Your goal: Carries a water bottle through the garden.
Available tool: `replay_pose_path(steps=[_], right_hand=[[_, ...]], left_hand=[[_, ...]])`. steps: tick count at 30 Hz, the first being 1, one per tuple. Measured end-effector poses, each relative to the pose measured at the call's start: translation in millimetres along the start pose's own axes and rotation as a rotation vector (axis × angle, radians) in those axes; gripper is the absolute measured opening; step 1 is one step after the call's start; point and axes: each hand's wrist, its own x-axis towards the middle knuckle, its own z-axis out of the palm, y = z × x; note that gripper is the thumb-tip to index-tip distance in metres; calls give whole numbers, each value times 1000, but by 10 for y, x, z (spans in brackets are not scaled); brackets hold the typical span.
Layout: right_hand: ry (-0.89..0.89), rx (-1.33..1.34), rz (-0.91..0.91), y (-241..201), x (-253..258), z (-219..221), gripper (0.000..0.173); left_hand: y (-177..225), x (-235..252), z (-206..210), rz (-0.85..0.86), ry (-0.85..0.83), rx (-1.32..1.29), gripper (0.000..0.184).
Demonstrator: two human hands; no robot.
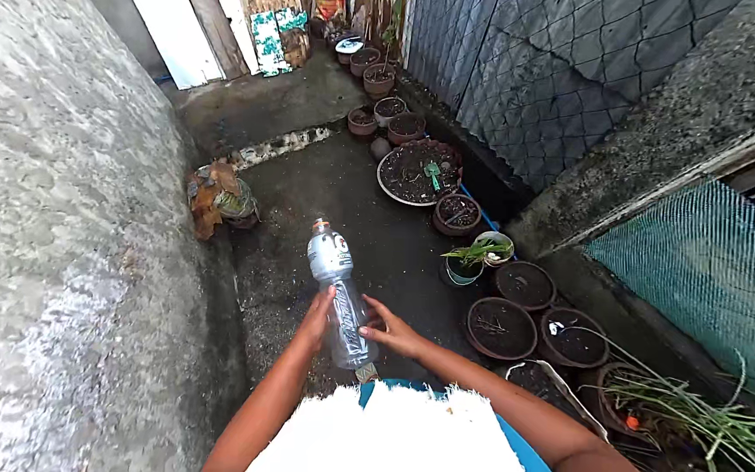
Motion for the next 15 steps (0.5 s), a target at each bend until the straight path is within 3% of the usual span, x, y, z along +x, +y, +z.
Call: replay_pose_path(steps=[3,6,11,15], right_hand=[[20,149,2,-44,197,-114,104],[59,254,27,-61,330,-323,107],[89,498,-57,-72,463,-654,96],[74,704,-128,-49,504,-899,83]], left_hand=[[140,231,117,-8,-78,9,66],[228,399,248,48,-152,-67,69],[201,476,352,121,-260,8,99],[168,521,503,64,-285,58,101]])
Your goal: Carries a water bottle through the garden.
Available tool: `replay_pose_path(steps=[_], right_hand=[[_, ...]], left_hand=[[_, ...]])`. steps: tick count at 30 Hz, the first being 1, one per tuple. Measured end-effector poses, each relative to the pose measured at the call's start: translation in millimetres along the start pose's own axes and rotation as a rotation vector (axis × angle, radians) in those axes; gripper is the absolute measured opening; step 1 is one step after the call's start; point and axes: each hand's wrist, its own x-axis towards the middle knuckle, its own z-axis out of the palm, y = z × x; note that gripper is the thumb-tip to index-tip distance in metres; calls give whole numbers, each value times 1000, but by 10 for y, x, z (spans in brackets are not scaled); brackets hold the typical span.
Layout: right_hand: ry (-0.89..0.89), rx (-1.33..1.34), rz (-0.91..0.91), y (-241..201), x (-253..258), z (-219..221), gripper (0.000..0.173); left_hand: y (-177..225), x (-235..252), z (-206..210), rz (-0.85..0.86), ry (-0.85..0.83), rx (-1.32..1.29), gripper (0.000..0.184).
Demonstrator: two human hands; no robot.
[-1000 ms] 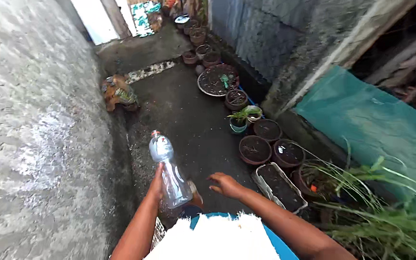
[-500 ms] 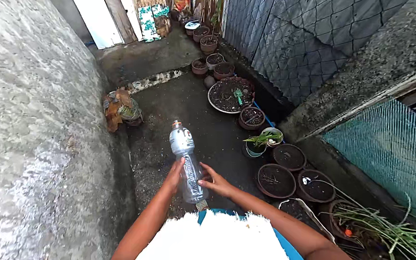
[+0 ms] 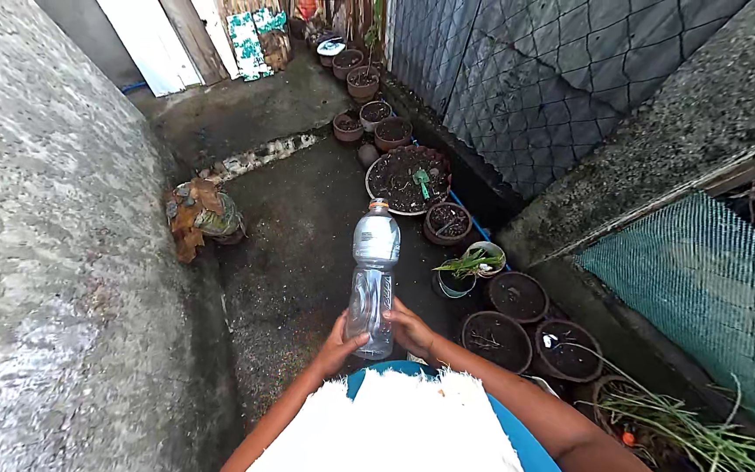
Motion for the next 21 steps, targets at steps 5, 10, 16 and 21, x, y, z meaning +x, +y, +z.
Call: replay_pose_path(steps=[5,10,16,21], right_hand=[[17,125,-11,-91,76,-205,69],[123,-77,75,-255,186,-312,65],[142,-173,120,-363,216,-271,68],[158,-135,115,-397,256,-265,70]], left_hand=[[94,186,219,-11,88,-28,94],[97,328,231,57,280,101,99],[22,449,222,79,384,340,105],[22,486,278,100,391,362,105]])
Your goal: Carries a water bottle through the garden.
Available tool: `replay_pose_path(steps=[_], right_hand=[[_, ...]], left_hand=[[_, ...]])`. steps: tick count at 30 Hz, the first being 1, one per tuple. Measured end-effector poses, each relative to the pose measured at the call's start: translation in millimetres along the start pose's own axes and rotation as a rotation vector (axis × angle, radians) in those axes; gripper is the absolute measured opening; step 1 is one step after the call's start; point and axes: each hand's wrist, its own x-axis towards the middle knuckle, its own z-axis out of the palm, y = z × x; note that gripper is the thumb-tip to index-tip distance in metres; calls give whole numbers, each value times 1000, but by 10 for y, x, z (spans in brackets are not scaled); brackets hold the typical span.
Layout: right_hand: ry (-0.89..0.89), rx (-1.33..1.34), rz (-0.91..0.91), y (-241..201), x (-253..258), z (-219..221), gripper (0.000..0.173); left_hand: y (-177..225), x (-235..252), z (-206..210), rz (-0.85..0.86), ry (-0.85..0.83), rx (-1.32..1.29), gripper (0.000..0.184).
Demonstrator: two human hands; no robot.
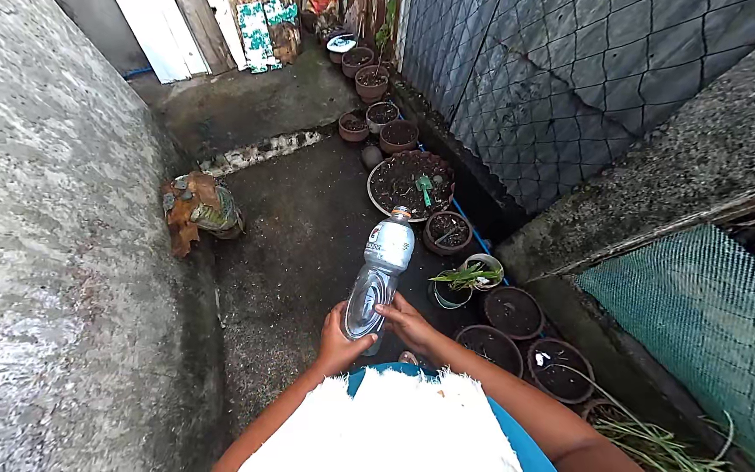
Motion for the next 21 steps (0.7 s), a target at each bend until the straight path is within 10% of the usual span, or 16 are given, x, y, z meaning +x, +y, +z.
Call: replay_pose_path(steps=[11,21], right_hand=[[-303,-69,-58,-234,106,-190,75],[-247,-238,-79,-182,62,-104,73]], left_hand=[[93,44,-206,-57,-378,-473,97],[148,-19,-142,-124,-287,-484,90]])
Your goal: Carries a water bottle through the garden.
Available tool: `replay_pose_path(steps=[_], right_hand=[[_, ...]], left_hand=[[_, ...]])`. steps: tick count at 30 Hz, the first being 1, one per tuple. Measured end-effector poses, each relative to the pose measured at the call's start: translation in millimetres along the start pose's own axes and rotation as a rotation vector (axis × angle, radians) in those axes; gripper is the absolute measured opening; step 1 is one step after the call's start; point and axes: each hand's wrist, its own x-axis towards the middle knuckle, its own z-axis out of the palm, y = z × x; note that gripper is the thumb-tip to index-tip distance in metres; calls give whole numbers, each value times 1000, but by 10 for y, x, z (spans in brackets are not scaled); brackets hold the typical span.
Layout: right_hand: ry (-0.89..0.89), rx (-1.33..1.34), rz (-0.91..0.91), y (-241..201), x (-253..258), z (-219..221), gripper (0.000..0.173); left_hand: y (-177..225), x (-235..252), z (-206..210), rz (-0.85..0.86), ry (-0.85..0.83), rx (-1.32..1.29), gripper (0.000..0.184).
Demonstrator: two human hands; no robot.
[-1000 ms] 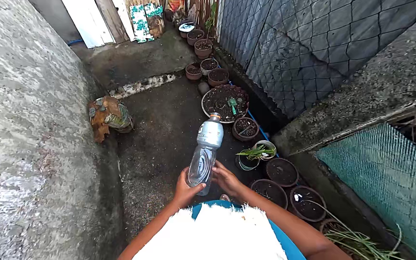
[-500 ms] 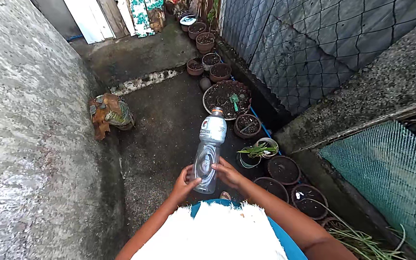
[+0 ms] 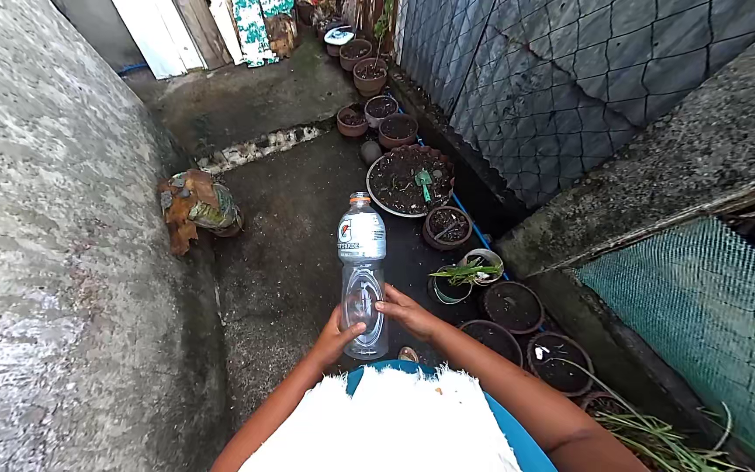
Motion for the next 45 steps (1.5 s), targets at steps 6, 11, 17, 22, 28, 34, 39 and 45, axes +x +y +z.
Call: replay_pose_path(steps=[6,11,17,22,28,34,39,45], right_hand=[[117,-105,9,-60,-34,177,102],[116,-74,-5,-65,-77,165,102],[200,-31,27,-1,-196,156,78],[380,275,-11,102,-249,220,69],[516,435,-87,179,-304,145,61],[341,628,-165,228,-468,-230,71],[356,622,-207,278,-595,-238,69],[438,586,-217,486,-921,-47,72]], left_hand=[[-34,34,62,81,174,78,98],[-93,53,81,192,241,257,111],[-96,56,116,388,412,930,110],[0,33,323,418,385,1097,100],[31,89,368,478,238,1038,102],[52,192,59,380,161,460,104],[76,103,45,191,-3,326,85],[-26,38,166,-40,-341,362,82]])
